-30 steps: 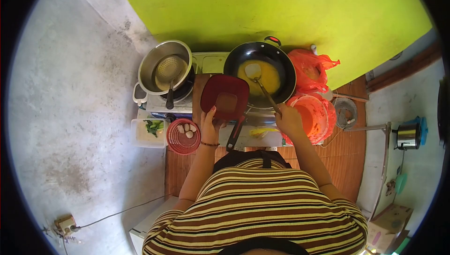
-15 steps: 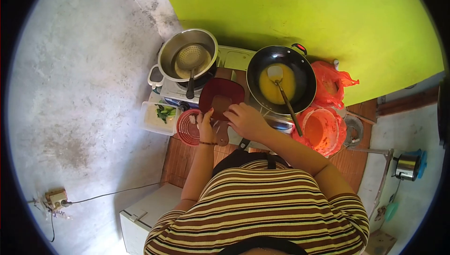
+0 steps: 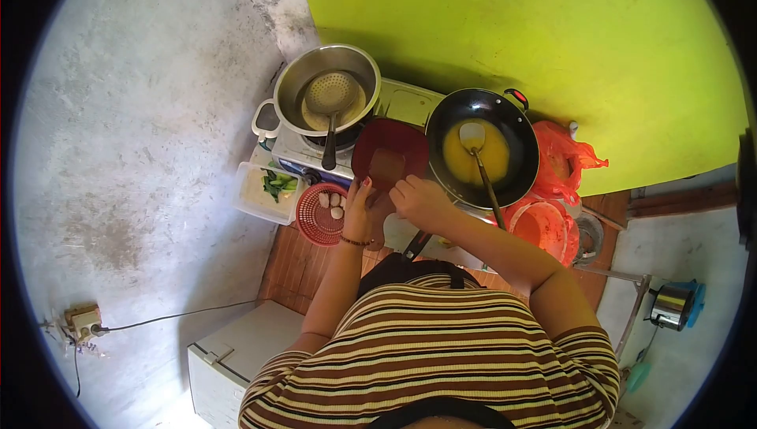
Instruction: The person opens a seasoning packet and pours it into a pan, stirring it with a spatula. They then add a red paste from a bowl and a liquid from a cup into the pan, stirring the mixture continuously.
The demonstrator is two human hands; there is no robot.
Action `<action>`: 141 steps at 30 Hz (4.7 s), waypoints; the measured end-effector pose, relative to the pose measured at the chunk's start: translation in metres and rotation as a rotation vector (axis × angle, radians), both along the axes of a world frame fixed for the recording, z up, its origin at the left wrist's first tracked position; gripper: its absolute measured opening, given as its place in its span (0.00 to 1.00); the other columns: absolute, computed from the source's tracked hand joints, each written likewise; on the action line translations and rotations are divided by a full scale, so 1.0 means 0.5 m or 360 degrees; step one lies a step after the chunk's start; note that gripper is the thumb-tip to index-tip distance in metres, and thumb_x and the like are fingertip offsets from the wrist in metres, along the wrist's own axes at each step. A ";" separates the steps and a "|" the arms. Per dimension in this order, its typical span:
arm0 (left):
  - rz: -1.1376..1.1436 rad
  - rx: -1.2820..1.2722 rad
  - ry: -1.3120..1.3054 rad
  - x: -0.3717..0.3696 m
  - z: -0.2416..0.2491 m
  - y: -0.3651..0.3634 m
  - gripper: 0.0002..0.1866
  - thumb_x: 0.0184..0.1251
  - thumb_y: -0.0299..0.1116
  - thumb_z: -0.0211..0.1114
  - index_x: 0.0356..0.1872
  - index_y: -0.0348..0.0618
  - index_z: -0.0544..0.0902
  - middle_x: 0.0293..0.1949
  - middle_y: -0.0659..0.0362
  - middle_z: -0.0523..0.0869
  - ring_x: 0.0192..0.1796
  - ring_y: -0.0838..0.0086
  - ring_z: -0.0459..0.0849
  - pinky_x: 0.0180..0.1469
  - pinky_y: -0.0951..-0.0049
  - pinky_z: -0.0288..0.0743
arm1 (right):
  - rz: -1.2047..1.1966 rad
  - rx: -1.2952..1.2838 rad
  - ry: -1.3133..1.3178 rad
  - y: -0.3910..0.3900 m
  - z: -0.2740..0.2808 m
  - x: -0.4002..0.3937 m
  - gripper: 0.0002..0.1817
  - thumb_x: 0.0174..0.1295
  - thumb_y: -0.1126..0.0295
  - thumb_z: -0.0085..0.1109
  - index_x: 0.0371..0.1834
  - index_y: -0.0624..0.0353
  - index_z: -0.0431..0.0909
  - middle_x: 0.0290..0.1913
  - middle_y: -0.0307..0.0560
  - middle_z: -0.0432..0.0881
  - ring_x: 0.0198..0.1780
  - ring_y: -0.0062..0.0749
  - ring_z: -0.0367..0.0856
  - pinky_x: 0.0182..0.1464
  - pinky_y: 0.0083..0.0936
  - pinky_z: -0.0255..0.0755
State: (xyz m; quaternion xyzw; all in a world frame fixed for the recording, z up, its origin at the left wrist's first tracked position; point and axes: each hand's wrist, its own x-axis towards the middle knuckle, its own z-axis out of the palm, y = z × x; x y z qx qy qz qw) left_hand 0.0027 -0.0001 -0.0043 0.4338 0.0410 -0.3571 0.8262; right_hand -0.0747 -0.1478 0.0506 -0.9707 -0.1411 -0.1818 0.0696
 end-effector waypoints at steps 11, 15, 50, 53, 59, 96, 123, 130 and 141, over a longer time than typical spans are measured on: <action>-0.0288 0.0074 -0.0777 0.033 0.020 -0.081 0.39 0.70 0.32 0.55 0.75 0.46 0.40 0.76 0.51 0.43 0.75 0.62 0.51 0.70 0.65 0.51 | -0.0224 -0.0193 -0.0118 -0.137 0.016 0.129 0.05 0.43 0.69 0.56 0.24 0.55 0.73 0.27 0.41 0.74 0.33 0.32 0.76 0.30 0.25 0.73; -0.0384 0.0096 -0.0802 0.063 0.047 -0.130 0.40 0.69 0.30 0.57 0.75 0.43 0.42 0.75 0.49 0.45 0.77 0.65 0.44 0.72 0.63 0.44 | -0.0285 -0.0242 -0.0139 -0.196 -0.008 0.185 0.04 0.44 0.69 0.55 0.24 0.56 0.74 0.27 0.42 0.75 0.33 0.33 0.76 0.31 0.27 0.73; -0.0206 0.0442 -0.1078 0.197 -0.149 -0.347 0.35 0.57 0.27 0.57 0.68 0.31 0.61 0.62 0.48 0.72 0.59 0.72 0.73 0.59 0.76 0.68 | -0.0363 -0.0025 0.0546 -0.313 -0.139 0.315 0.13 0.39 0.72 0.67 0.31 0.58 0.83 0.34 0.53 0.85 0.40 0.47 0.84 0.42 0.37 0.79; -0.0103 0.0301 -0.1122 0.162 -0.087 -0.357 0.32 0.54 0.21 0.55 0.66 0.33 0.66 0.60 0.51 0.73 0.55 0.73 0.75 0.55 0.76 0.70 | -0.0347 0.0190 0.0275 -0.312 -0.108 0.264 0.18 0.34 0.73 0.70 0.34 0.58 0.81 0.36 0.53 0.83 0.41 0.47 0.82 0.45 0.38 0.77; -0.0417 0.0275 -0.1581 0.042 0.072 -0.376 0.32 0.52 0.19 0.55 0.65 0.35 0.67 0.62 0.51 0.73 0.63 0.66 0.71 0.63 0.70 0.64 | -0.0854 0.0582 0.0026 -0.324 0.013 0.082 0.14 0.38 0.75 0.66 0.31 0.60 0.77 0.33 0.55 0.80 0.41 0.51 0.79 0.43 0.42 0.74; -0.1383 0.0161 -0.2273 -0.546 0.003 -0.716 0.29 0.57 0.28 0.63 0.62 0.37 0.69 0.61 0.46 0.73 0.64 0.55 0.71 0.66 0.63 0.63 | -0.1773 0.1561 -0.0085 -0.663 -0.369 -0.760 0.50 0.35 0.61 0.78 0.65 0.55 0.59 0.57 0.54 0.74 0.58 0.43 0.75 0.57 0.36 0.71; -0.1197 0.0145 -0.2176 -0.392 0.160 -0.581 0.28 0.57 0.24 0.61 0.62 0.43 0.71 0.55 0.51 0.76 0.55 0.62 0.76 0.56 0.65 0.71 | -0.1421 0.1709 -0.0483 -0.558 0.062 -0.626 0.38 0.35 0.70 0.79 0.54 0.60 0.70 0.49 0.49 0.78 0.49 0.35 0.80 0.50 0.29 0.77; -0.0754 0.0393 -0.2049 -0.315 0.194 -0.499 0.28 0.55 0.22 0.61 0.61 0.43 0.72 0.53 0.52 0.77 0.54 0.65 0.76 0.53 0.66 0.71 | -0.1157 0.1510 -0.0413 -0.491 0.084 -0.436 0.37 0.35 0.62 0.78 0.50 0.59 0.71 0.43 0.47 0.80 0.45 0.33 0.80 0.48 0.30 0.74; -0.0219 0.0863 -0.2021 -0.180 0.137 -0.346 0.26 0.49 0.26 0.63 0.54 0.41 0.76 0.48 0.48 0.79 0.49 0.56 0.78 0.54 0.62 0.72 | -0.1220 0.1020 0.0158 -0.399 0.053 -0.207 0.37 0.31 0.57 0.77 0.48 0.52 0.70 0.42 0.51 0.82 0.44 0.46 0.82 0.45 0.37 0.75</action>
